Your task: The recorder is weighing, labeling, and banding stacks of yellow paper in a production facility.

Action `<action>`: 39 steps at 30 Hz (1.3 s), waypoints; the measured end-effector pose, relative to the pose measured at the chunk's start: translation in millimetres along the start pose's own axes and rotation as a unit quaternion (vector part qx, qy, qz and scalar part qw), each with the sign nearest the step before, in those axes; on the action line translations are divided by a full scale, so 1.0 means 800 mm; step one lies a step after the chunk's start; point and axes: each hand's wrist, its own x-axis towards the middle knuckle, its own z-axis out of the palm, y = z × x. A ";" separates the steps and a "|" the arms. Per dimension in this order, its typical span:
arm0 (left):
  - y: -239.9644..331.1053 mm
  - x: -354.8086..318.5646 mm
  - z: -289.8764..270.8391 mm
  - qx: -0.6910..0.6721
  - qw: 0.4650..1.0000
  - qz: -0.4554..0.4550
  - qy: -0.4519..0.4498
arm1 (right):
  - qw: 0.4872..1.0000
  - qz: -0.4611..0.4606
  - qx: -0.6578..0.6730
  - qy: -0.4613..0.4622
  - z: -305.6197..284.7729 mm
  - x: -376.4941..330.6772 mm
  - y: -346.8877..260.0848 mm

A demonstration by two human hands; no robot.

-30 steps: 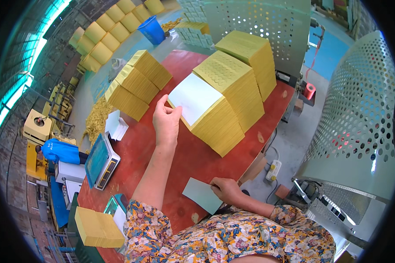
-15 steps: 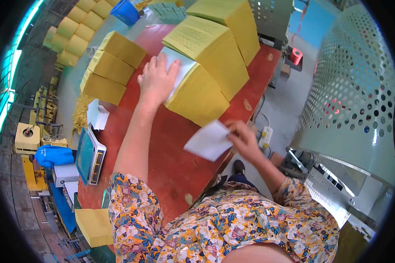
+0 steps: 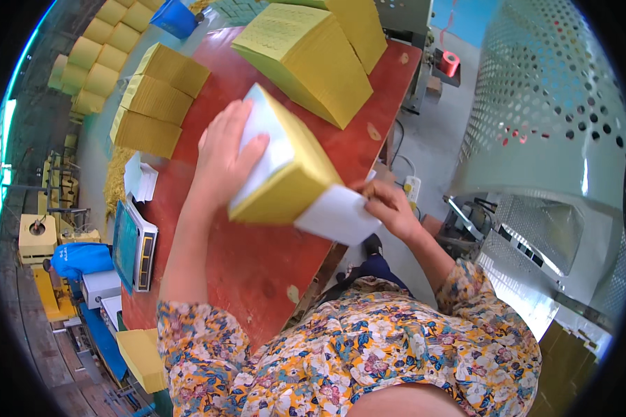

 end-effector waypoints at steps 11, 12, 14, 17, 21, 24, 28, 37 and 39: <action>0.077 -0.149 -0.025 -0.141 0.989 0.039 -0.016 | 0.870 0.194 0.438 0.116 0.096 -0.101 0.070; 0.073 -0.147 -0.020 -0.162 0.986 0.034 -0.006 | 0.879 0.180 0.423 0.124 0.100 -0.106 0.062; 0.074 -0.145 -0.012 -0.189 0.980 0.066 -0.010 | 0.896 0.172 0.365 0.187 0.115 -0.118 0.046; 0.110 -0.159 -0.009 -0.257 0.964 0.071 -0.010 | 0.895 0.144 0.354 0.228 0.111 -0.169 0.013; 0.165 -0.189 0.032 -0.402 0.910 0.102 -0.011 | 0.913 0.064 0.324 0.238 0.062 -0.278 -0.014; 0.237 -0.214 0.110 -0.545 0.834 0.087 -0.002 | 0.915 0.040 0.273 0.295 0.004 -0.397 -0.057; 0.342 -0.251 0.235 -0.507 0.851 0.135 0.013 | 0.893 0.056 0.229 0.383 -0.087 -0.549 -0.097; 0.644 -0.296 0.472 -0.548 0.821 0.162 0.011 | 0.876 0.153 0.133 0.437 -0.318 -0.784 -0.127; 0.654 -0.306 0.528 -0.608 0.782 0.136 0.014 | 0.886 0.144 0.164 0.408 -0.367 -0.814 -0.102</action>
